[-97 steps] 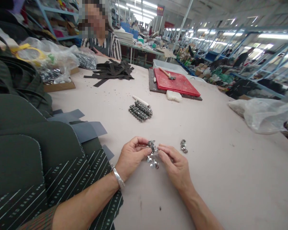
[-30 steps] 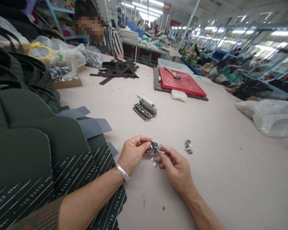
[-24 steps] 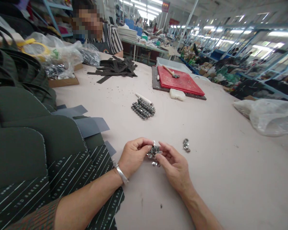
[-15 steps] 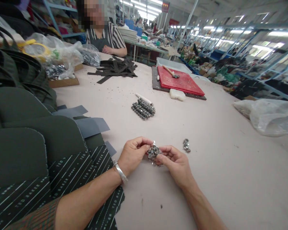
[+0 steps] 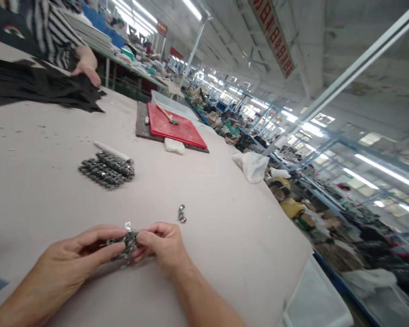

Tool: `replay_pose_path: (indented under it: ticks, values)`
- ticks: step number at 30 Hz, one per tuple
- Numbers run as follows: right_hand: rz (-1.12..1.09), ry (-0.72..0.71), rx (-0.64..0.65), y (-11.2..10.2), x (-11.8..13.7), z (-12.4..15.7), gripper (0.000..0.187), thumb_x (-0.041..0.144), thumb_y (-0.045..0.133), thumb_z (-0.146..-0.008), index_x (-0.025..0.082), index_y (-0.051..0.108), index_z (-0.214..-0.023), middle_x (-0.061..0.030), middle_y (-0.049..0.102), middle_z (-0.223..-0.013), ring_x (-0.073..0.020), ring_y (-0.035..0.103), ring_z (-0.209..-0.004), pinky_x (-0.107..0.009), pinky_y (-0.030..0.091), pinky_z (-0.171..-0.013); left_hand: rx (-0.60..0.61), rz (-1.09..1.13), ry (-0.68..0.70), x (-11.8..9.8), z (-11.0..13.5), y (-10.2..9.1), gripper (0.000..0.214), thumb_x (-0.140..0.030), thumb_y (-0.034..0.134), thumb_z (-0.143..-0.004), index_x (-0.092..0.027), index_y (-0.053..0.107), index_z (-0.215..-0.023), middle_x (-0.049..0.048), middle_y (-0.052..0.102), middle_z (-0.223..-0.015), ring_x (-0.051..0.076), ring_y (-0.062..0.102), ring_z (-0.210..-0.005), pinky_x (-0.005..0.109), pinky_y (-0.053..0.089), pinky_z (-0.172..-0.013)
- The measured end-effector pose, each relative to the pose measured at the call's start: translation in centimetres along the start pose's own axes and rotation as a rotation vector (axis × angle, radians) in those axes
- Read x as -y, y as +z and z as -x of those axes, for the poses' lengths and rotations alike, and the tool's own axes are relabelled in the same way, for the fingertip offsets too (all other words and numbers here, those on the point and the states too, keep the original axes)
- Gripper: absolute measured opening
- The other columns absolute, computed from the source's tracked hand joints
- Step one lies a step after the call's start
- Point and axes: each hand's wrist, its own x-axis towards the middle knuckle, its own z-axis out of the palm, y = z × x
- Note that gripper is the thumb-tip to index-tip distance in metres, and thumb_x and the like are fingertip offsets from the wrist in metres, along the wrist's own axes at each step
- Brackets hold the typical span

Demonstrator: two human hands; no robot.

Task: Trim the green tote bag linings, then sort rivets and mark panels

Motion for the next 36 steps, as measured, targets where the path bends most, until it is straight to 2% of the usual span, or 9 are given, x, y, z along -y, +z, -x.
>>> replay_pose_path:
  ticks: [2,6,9,12,14,17,23,29,36]
  values:
    - [0.005,-0.017,-0.02,0.1,0.2,0.5,0.052,0.066,0.078,-0.052,0.018,0.064,-0.063,-0.0015,0.066,-0.057,-0.0127,0.059,-0.044,-0.026,0.052,-0.043,-0.014,0.112,-0.068,-0.4,0.2,0.1,0.026,-0.04,0.079,-0.068,-0.027,0.077,-0.091,-0.0078,0.077,-0.094,0.024,0.064,-0.101,0.041,0.041,-0.102]
    - [0.039,-0.097,-0.021,0.1,0.5,1.8,0.033,0.049,0.079,-0.066,0.017,0.071,-0.068,0.0016,0.064,-0.052,-0.007,0.051,-0.043,-0.018,0.042,-0.042,-0.094,0.452,-0.134,-1.6,0.8,0.5,0.041,-0.038,0.089,-0.051,-0.016,0.078,-0.084,0.0069,0.078,-0.09,0.018,0.068,-0.082,0.026,0.054,-0.079]
    - [0.073,-0.14,0.02,-0.3,0.3,1.7,0.022,0.034,0.085,-0.063,0.018,0.078,-0.077,-0.0054,0.075,-0.09,-0.0071,0.055,-0.051,-0.017,0.041,-0.04,-0.08,0.596,-0.141,-1.5,0.4,0.6,0.042,-0.035,0.091,-0.048,-0.014,0.079,-0.082,0.0092,0.078,-0.087,0.014,0.068,-0.078,0.021,0.053,-0.076]
    - [0.085,-0.173,0.036,-0.5,0.1,1.6,0.017,0.033,0.083,-0.067,0.018,0.075,-0.066,-0.0051,0.073,-0.079,-0.0119,0.061,-0.06,-0.019,0.047,-0.046,-0.092,0.589,-0.128,-1.2,0.4,0.6,0.039,-0.034,0.091,-0.05,-0.015,0.079,-0.082,0.0088,0.078,-0.085,0.014,0.067,-0.077,0.022,0.053,-0.075]
    - [0.069,-0.182,0.039,-0.4,0.0,1.7,0.02,0.036,0.082,-0.069,0.02,0.075,-0.078,-0.0019,0.071,-0.069,-0.0139,0.064,-0.062,-0.023,0.053,-0.052,-0.088,0.563,-0.127,-1.1,0.7,0.8,0.036,-0.031,0.091,-0.052,-0.013,0.079,-0.081,0.0088,0.077,-0.083,0.014,0.067,-0.074,0.023,0.052,-0.073]
    - [-0.013,-0.156,0.075,-0.1,-0.3,1.8,0.039,0.036,0.085,-0.065,0.023,0.073,-0.1,-0.0025,0.075,-0.084,-0.0157,0.068,-0.066,-0.028,0.057,-0.056,-0.046,0.482,-0.057,-1.2,1.0,1.2,0.027,-0.026,0.088,-0.056,-0.013,0.079,-0.076,0.0066,0.075,-0.076,0.014,0.064,-0.069,0.024,0.05,-0.069]
    - [-0.161,-0.083,0.057,0.0,-0.7,1.5,0.035,0.033,0.088,-0.062,0.021,0.075,-0.092,-0.0024,0.076,-0.082,-0.0131,0.067,-0.059,-0.027,0.058,-0.058,0.0,0.523,-0.094,-0.9,1.1,1.4,0.034,-0.033,0.087,-0.058,-0.011,0.078,-0.082,0.0107,0.075,-0.077,0.018,0.066,-0.068,0.033,0.053,-0.071]
    - [-0.218,-0.097,0.03,-0.2,-1.0,1.2,0.022,0.034,0.085,-0.067,0.021,0.075,-0.081,-0.0011,0.075,-0.075,-0.0125,0.068,-0.064,-0.025,0.058,-0.062,-0.079,0.566,-0.095,-0.6,0.7,1.4,0.029,-0.032,0.089,-0.056,-0.012,0.075,-0.071,0.0041,0.072,-0.07,0.011,0.063,-0.064,0.022,0.05,-0.066]
    - [-0.225,-0.084,0.017,-0.3,-0.9,1.0,0.023,0.03,0.087,-0.065,0.02,0.076,-0.082,-0.0016,0.075,-0.072,-0.0117,0.068,-0.061,-0.022,0.059,-0.06,-0.072,0.565,-0.081,-0.4,0.7,1.4,0.029,-0.03,0.088,-0.056,-0.012,0.073,-0.073,0.004,0.072,-0.074,0.011,0.064,-0.067,0.022,0.051,-0.069]
